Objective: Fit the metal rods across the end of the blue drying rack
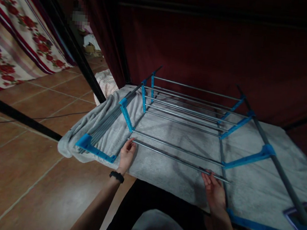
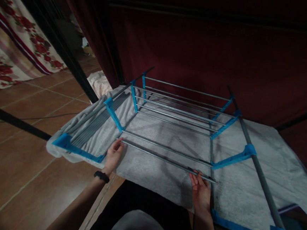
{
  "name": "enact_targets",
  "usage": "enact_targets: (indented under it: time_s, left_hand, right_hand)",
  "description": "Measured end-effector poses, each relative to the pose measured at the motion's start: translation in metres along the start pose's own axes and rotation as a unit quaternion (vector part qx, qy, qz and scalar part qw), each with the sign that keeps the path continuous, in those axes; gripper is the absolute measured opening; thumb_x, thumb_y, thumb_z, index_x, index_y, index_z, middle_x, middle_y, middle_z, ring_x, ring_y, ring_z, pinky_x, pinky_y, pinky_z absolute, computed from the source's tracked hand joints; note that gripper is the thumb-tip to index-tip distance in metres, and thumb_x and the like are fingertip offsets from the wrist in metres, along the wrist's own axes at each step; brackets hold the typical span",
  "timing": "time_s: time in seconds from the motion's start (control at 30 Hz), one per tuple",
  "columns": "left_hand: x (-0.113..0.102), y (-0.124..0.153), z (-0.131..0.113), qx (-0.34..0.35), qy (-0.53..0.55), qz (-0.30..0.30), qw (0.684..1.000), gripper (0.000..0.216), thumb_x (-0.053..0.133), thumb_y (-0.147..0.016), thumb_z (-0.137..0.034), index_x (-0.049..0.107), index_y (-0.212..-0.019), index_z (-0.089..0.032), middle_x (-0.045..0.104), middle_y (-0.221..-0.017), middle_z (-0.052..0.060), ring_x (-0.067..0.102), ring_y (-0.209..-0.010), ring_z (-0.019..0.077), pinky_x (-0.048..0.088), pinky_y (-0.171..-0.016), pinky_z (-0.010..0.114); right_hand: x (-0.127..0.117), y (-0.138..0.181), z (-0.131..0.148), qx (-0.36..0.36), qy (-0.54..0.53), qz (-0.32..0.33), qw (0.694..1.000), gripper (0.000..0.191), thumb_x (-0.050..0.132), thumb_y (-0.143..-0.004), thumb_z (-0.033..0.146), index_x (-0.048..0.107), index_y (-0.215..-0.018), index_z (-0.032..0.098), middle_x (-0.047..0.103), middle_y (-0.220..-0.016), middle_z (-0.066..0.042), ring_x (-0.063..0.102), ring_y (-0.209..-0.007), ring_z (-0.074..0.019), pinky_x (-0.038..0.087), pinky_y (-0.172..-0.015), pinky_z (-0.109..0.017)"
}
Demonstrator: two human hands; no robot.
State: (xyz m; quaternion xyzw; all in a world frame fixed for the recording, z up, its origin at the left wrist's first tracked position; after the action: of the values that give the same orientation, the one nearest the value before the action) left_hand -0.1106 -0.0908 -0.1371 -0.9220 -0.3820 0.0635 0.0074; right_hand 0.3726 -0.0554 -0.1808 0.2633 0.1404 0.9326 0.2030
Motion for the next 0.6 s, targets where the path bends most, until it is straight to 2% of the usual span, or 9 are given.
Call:
enact_targets:
  time_s: [0.1,0.27,0.33,0.47,0.6]
  left_hand:
    - [-0.003,-0.007,0.000,-0.027,0.092,-0.023,0.995,0.043,0.079,-0.072,-0.041,0.070,-0.108,-0.019,0.070,-0.089,0.003,0.066,-0.079,0.0161,0.055,-0.074,0.030]
    - [-0.011,-0.013,-0.003,-0.073,0.221,-0.068,0.970,0.059,0.088,-0.063,-0.035,0.064,-0.114,-0.021,0.070,-0.078,-0.002,0.065,-0.070,0.0129,0.053,-0.067,0.026]
    - [-0.013,-0.012,-0.006,-0.092,0.236,-0.069,0.965,0.059,0.090,-0.060,-0.031,0.065,-0.112,-0.021,0.072,-0.080,-0.001,0.065,-0.068,0.0123,0.053,-0.066,0.025]
    - [-0.015,-0.009,-0.013,-0.127,0.236,-0.063,0.961,0.044,0.087,-0.062,-0.027,0.069,-0.102,-0.017,0.074,-0.084,0.003,0.065,-0.068,0.0124,0.052,-0.063,0.024]
    - [-0.023,-0.007,-0.017,-0.158,0.223,-0.079,0.959,0.032,0.079,-0.068,-0.018,0.070,-0.098,-0.020,0.074,-0.082,0.001,0.065,-0.066,0.0120,0.053,-0.061,0.023]
  right_hand:
    - [0.002,0.002,0.001,-0.004,-0.001,0.002,1.000,0.026,0.088,-0.067,0.027,0.068,-0.082,0.021,0.074,-0.095,-0.002,0.073,-0.092,-0.0178,0.060,-0.098,-0.040]
    - [0.005,0.002,0.001,0.001,-0.009,0.011,1.000,0.026,0.088,-0.065,0.025,0.070,-0.083,0.021,0.074,-0.093,-0.002,0.073,-0.092,-0.0182,0.060,-0.097,-0.040]
    - [0.005,0.000,0.000,0.007,-0.012,0.014,1.000,0.025,0.086,-0.066,0.027,0.070,-0.084,0.020,0.074,-0.094,-0.003,0.073,-0.093,-0.0185,0.061,-0.095,-0.039]
    - [0.008,-0.001,0.000,0.003,-0.009,0.009,1.000,0.024,0.085,-0.070,0.031,0.071,-0.086,0.021,0.075,-0.095,-0.004,0.073,-0.093,-0.0191,0.062,-0.092,-0.038]
    - [0.024,0.006,0.004,0.010,-0.030,0.017,0.999,0.028,0.088,-0.067,0.033,0.070,-0.085,0.021,0.075,-0.091,-0.003,0.074,-0.091,-0.0204,0.061,-0.091,-0.039]
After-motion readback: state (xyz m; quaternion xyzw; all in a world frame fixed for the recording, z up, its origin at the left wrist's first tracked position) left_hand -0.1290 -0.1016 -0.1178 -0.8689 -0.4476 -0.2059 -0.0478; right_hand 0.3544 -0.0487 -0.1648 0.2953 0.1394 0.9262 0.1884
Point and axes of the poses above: each hand's wrist, its own y-axis away from the middle knuckle, its own x-axis out of the palm, z = x × y, the point moved 5 cm from there along -y, towards the middle knuckle
